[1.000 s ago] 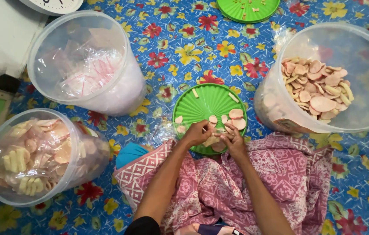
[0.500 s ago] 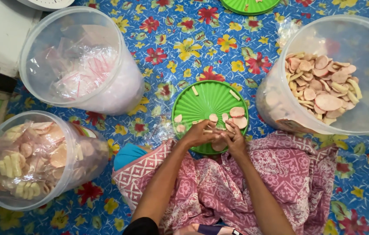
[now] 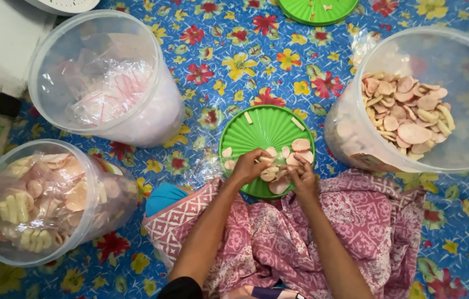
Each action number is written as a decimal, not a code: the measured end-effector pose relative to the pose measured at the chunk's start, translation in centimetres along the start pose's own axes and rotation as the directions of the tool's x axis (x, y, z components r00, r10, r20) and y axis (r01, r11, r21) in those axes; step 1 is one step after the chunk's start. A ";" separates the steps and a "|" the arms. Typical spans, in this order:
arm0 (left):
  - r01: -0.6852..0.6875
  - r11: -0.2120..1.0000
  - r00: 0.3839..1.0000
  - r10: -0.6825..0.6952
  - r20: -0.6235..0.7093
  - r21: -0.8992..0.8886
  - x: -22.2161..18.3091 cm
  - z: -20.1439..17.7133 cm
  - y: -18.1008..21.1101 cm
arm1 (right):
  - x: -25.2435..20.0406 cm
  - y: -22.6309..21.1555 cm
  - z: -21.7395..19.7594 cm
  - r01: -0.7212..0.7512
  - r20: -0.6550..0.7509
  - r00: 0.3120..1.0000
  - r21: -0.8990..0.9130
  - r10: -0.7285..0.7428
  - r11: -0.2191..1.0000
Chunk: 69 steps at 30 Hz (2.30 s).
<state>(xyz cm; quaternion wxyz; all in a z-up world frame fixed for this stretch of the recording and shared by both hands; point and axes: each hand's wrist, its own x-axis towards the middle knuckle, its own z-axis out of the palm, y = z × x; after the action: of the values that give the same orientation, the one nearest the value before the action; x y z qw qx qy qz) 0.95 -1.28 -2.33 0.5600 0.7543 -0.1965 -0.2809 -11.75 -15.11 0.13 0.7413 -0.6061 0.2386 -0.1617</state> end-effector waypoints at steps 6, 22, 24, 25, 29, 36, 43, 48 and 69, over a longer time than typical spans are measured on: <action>-0.014 1.000 0.986 0.015 -0.165 0.007 -0.3 -0.8 0.9 | 6.6 1.9 -2.6 0.198 -0.037 0.966 -0.532 -0.256 0.824; 0.011 0.999 0.987 -0.017 -0.161 -0.038 -0.9 -1.6 3.2 | 16.3 5.9 -4.9 0.360 0.310 0.910 -0.920 -0.275 0.153; 0.004 1.000 0.987 -0.009 -0.162 -0.028 -0.7 -1.5 3.1 | 16.2 5.6 -4.5 0.349 0.326 0.925 -0.932 -0.197 0.096; 0.006 1.000 0.987 -0.010 -0.161 -0.027 -0.7 -1.5 3.1 | 16.0 5.5 -4.3 0.348 0.325 0.925 -0.932 -0.196 0.098; 0.011 1.000 0.987 -0.013 -0.160 -0.016 -0.7 -1.5 2.9 | 14.3 3.7 -3.2 0.421 0.357 0.898 -0.868 -0.256 0.264; -0.008 1.000 0.986 0.008 -0.164 0.001 -0.6 -1.4 2.6 | 6.2 2.4 -2.4 0.272 0.121 0.958 -0.663 -0.259 0.698; -0.032 0.999 0.992 0.030 -0.125 -0.014 -0.9 -1.4 2.8 | 1.0 3.8 -2.9 0.008 -0.061 0.997 -0.462 -0.041 0.887; -0.056 0.998 0.998 0.056 -0.010 0.011 -1.2 -1.2 2.3 | -0.1 2.8 -2.2 0.023 -0.029 0.999 -0.414 -0.038 0.910; -0.198 0.965 0.979 0.204 -0.021 0.174 -1.3 -0.8 0.2 | -0.7 2.1 -2.1 0.061 0.084 0.996 -0.247 -0.041 0.967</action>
<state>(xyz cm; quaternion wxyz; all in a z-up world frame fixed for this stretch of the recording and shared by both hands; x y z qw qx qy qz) 0.54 0.06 -1.71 0.5224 0.7811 -0.2844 -0.1899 -13.53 -16.02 -2.13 0.6637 -0.7061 0.2124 -0.1257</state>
